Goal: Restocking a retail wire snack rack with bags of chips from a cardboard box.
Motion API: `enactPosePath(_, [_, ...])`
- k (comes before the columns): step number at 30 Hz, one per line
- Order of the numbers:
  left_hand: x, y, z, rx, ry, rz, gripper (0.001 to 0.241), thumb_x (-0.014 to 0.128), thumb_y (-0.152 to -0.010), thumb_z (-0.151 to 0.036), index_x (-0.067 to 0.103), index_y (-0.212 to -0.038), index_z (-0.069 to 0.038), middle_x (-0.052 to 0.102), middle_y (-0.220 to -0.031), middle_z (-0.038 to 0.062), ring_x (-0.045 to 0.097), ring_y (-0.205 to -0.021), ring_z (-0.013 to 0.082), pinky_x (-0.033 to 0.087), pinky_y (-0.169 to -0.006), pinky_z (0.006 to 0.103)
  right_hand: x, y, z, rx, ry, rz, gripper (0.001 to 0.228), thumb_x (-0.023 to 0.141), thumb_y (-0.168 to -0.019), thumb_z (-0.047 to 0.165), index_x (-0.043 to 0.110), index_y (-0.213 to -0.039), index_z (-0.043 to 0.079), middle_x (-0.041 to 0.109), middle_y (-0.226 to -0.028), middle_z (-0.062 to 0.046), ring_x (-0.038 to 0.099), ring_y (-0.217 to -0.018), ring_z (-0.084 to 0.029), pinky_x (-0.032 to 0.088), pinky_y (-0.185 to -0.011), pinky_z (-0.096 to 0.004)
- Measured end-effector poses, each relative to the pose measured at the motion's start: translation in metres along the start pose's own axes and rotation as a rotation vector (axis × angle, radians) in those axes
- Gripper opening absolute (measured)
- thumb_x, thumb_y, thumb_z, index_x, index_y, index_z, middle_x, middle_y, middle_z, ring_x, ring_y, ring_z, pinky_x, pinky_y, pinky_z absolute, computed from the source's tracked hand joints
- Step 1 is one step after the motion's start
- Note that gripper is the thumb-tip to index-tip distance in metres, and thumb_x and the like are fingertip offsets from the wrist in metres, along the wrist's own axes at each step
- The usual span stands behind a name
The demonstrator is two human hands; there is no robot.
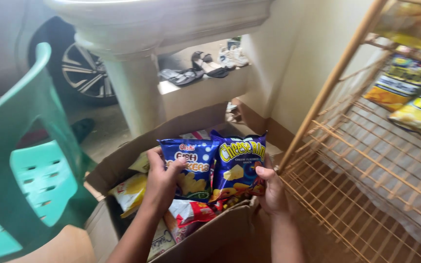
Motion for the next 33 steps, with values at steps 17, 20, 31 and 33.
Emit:
enactPosePath(17, [0.298, 0.073, -0.144, 0.116, 0.325, 0.643, 0.036, 0.067, -0.099, -0.027, 0.058, -0.125, -0.003, 0.071, -0.109, 0.004, 0.063, -0.098, 0.0087, 0.055, -0.085, 0.0285, -0.088, 0.2, 0.309, -0.388, 0.414, -0.52, 0.047, 0.056, -0.096, 0.019, 0.055, -0.139, -0.002, 0.066, -0.13, -0.011, 0.063, -0.118, -0.021, 0.049, -0.102, -0.039])
enactPosePath(20, [0.335, 0.073, -0.163, 0.201, 0.25, 0.689, 0.036, 0.07, -0.097, -0.029, 0.062, -0.12, -0.002, 0.073, -0.104, 0.005, 0.065, -0.094, 0.0081, 0.056, -0.082, 0.0284, -0.109, 0.225, 0.339, -0.394, 0.437, -0.638, 0.04, 0.059, -0.097, 0.02, 0.06, -0.13, -0.002, 0.069, -0.123, -0.013, 0.066, -0.112, -0.023, 0.051, -0.099, -0.04])
enactPosePath(31, [0.429, 0.048, -0.151, 0.408, 0.093, 0.564, 0.039, 0.076, -0.092, -0.035, 0.069, -0.111, -0.002, 0.079, -0.092, 0.01, 0.076, -0.082, 0.0147, 0.059, -0.073, 0.0311, -0.169, 0.233, 0.414, -0.35, 0.922, -0.923, 0.033, 0.067, -0.097, 0.021, 0.065, -0.122, 0.001, 0.073, -0.113, -0.009, 0.069, -0.098, -0.018, 0.058, -0.081, -0.038])
enactPosePath(33, [0.445, 0.041, -0.156, 0.532, 0.118, 0.511, 0.042, 0.078, -0.09, -0.034, 0.065, -0.111, 0.0, 0.078, -0.094, 0.013, 0.079, -0.084, 0.0186, 0.06, -0.073, 0.0333, -0.167, 0.223, 0.432, -0.353, 1.352, -1.011, 0.035, 0.074, -0.089, 0.018, 0.069, -0.118, 0.001, 0.077, -0.11, -0.012, 0.072, -0.098, -0.022, 0.056, -0.085, -0.038])
Point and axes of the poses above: each hand's wrist, its own y-axis away from the middle knuckle, its own x-axis out of the palm, z = x × y, the point moved 5 cm from there along -y, towards the middle knuckle
